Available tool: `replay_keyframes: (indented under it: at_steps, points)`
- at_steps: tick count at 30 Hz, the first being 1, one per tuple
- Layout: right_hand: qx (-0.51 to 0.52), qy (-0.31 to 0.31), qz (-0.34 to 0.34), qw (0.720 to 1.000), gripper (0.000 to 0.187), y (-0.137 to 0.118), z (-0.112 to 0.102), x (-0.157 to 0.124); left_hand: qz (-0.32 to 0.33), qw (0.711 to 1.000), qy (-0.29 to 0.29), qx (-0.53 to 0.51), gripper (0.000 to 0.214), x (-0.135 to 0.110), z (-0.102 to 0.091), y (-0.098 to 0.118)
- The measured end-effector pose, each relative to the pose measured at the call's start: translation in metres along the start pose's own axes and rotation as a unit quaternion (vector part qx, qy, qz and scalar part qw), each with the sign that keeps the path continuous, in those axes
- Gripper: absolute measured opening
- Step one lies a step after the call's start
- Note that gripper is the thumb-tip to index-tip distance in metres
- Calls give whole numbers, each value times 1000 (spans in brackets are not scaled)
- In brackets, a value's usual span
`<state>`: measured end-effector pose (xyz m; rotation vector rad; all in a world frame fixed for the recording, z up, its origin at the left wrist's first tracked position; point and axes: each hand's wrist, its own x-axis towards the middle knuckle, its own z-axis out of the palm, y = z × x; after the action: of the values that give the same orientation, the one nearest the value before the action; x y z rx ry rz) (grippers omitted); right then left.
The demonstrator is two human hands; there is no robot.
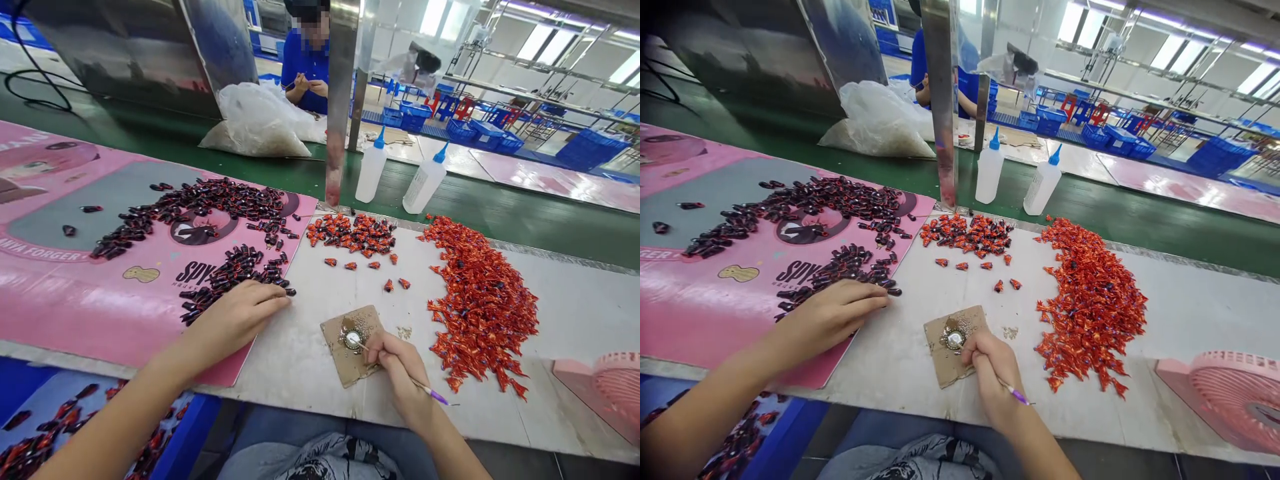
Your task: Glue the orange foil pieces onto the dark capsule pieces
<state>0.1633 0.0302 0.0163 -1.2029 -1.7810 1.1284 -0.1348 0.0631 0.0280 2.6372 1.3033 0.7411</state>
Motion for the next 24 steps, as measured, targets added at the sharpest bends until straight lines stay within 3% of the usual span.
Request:
replay_keyframes:
  at_steps: [2, 6, 9, 11, 15, 24]
  points:
    - [-43, -13, 11, 999, 20, -2, 1, 0, -36, 991, 71, -109, 21, -1, -1, 11]
    - [-101, -25, 30, 994, 21, -10, 0, 4, -113, 933, 169, -296, 16, -1, 8, 38]
    - [-121, -37, 35, 991, 22, -17, -2, 10, -171, 865, 210, -422, 11, 1, 28, 57]
    - [-130, -54, 32, 990, 22, -20, -3, 14, -221, 797, 236, -510, 5, 2, 43, 69]
    - [-167, -77, 22, 983, 24, -28, -9, 20, -320, 674, 244, -619, 26, 1, 61, 88]
    - [-178, -125, 30, 976, 23, -33, -11, 32, -414, 500, 206, -732, 32, 4, 60, 104]
